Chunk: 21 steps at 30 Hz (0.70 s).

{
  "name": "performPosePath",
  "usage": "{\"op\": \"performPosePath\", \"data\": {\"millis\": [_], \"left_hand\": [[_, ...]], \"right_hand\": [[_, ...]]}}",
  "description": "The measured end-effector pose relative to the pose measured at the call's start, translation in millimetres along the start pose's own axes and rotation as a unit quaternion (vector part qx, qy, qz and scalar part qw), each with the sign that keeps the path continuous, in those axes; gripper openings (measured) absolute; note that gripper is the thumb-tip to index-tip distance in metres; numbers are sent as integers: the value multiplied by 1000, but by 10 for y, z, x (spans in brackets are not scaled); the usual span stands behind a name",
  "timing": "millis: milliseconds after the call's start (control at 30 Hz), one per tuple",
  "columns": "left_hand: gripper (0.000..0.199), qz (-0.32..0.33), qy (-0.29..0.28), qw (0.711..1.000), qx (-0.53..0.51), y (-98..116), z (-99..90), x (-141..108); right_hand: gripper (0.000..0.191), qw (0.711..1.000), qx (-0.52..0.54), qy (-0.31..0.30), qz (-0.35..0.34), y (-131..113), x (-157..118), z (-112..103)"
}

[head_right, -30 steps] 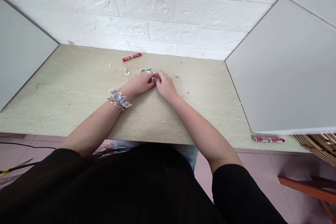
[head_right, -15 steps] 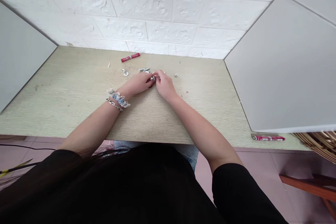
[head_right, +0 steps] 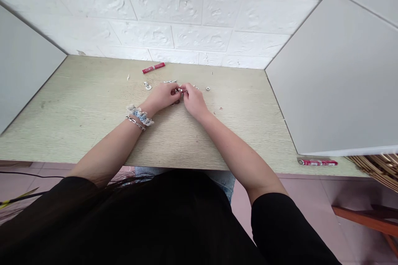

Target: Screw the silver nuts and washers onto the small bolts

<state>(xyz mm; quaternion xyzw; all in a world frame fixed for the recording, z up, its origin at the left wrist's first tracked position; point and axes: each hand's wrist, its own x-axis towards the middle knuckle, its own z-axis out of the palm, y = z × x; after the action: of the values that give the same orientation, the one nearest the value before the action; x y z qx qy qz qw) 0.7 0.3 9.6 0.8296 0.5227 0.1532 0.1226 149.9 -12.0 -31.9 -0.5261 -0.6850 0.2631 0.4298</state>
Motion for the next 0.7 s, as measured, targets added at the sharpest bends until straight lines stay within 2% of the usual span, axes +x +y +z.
{"op": "performPosePath", "data": {"millis": [300,700], "left_hand": [[22,-45,92,992,-74,18,-36,-2],[24,-29,94,994,-56,7,-24,-9]], "right_hand": [[31,1000,-17,-11,1,-26,-11,-20],[25,1000,-22,-9,-9,-23,-14,-7]]}}
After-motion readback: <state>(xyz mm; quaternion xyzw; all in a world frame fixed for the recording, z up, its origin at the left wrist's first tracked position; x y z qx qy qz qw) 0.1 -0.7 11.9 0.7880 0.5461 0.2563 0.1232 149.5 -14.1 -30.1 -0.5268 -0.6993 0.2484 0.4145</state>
